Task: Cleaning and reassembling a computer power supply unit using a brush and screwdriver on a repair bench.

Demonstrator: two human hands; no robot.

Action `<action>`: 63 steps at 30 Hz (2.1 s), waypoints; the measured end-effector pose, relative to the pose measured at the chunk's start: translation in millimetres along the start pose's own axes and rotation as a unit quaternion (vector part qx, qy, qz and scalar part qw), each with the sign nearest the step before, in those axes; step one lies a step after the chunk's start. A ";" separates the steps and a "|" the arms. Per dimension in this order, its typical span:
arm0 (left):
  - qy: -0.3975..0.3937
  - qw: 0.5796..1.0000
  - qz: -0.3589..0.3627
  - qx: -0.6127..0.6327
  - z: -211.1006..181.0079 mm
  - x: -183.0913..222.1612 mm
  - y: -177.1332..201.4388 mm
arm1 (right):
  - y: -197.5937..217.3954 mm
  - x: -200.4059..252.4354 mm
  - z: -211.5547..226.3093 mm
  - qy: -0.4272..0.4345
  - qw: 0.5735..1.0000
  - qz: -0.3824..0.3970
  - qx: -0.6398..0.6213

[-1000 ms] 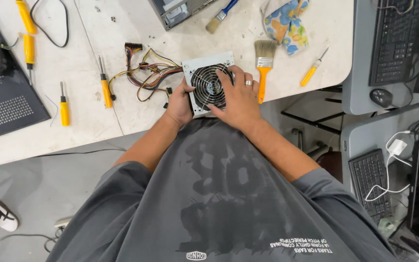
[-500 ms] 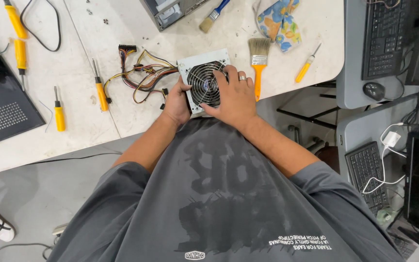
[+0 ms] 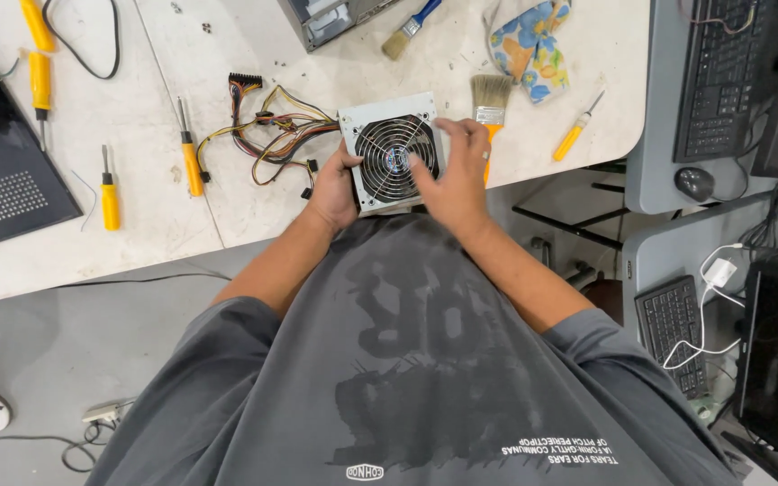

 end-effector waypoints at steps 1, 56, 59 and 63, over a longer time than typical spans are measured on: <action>-0.001 1.000 -0.002 0.000 -2.2 1.0 -0.9 | -1.6 -4.1 -5.0 0.001 1.000 0.002 0.000; -0.106 0.979 0.009 -0.175 -10.4 0.2 -18.0 | -21.5 -26.9 -42.9 -0.253 0.856 0.215 -0.396; -0.108 0.977 0.012 -0.185 -10.7 0.5 -18.8 | -18.1 -26.5 -39.4 -0.242 0.860 0.223 -0.389; -0.113 0.974 0.012 -0.194 -11.2 1.1 -21.4 | -18.0 -27.4 -40.1 -0.228 0.868 0.228 -0.377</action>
Point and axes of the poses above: each hand's wrist, its own x-axis away from the middle knuckle, its own y-axis out of the back of the hand, z = x × y, the point moved 1 cm from there along -x, towards the middle knuckle, and after that the axes turned 11 degrees about -y, right-handed, at the moved point
